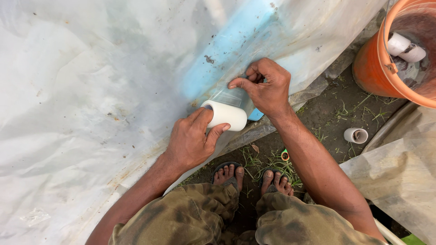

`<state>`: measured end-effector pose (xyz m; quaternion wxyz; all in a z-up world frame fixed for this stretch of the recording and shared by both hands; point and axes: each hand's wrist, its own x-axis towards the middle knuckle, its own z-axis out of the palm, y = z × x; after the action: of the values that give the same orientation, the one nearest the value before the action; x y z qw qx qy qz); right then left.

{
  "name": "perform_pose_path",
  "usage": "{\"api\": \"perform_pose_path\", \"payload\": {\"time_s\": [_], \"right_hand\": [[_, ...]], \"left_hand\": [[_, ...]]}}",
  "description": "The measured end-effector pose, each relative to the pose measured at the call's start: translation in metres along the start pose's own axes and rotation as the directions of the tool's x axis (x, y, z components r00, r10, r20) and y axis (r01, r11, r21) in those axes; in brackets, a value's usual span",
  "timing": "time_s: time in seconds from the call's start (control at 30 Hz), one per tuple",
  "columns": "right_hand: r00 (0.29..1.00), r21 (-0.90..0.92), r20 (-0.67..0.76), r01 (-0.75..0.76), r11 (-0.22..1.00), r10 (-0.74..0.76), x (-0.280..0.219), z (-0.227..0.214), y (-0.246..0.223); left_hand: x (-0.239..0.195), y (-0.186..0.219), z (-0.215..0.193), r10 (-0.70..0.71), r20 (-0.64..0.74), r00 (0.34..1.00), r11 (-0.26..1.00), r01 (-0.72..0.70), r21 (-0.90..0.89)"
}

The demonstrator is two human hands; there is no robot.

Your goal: The person places a blue plastic sheet against a translucent plastic wall and smooths it. They then unroll clear adhesive tape, apply it over the blue sheet, and cut it with scissors. The person repeats the taping process on a lower section of the wall.

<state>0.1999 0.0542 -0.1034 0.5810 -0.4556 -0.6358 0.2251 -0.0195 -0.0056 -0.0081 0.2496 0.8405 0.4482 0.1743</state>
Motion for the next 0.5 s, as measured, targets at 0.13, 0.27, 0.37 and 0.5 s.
{"api": "perform_pose_path", "payload": {"time_s": [0.13,0.27,0.37,0.5], "right_hand": [[1.000,-0.036,-0.013,-0.006,0.999,0.005,-0.006,0.002,-0.004],[1.000,-0.057,0.015,0.001,0.998,0.000,-0.011,0.003,-0.009],[0.997,-0.045,0.068,-0.023,0.999,0.026,-0.017,0.000,-0.010],[0.995,-0.040,0.101,-0.024,0.999,0.028,-0.018,-0.004,-0.010]], "left_hand": [[0.000,0.001,0.001,-0.046,0.003,0.999,0.999,0.046,0.016],[-0.001,0.000,0.002,0.000,-0.033,0.999,1.000,0.001,0.024],[-0.004,-0.002,0.004,-0.099,-0.007,0.995,0.995,0.098,-0.013],[-0.003,-0.003,0.004,-0.039,-0.060,0.997,0.999,0.037,-0.019]]}}
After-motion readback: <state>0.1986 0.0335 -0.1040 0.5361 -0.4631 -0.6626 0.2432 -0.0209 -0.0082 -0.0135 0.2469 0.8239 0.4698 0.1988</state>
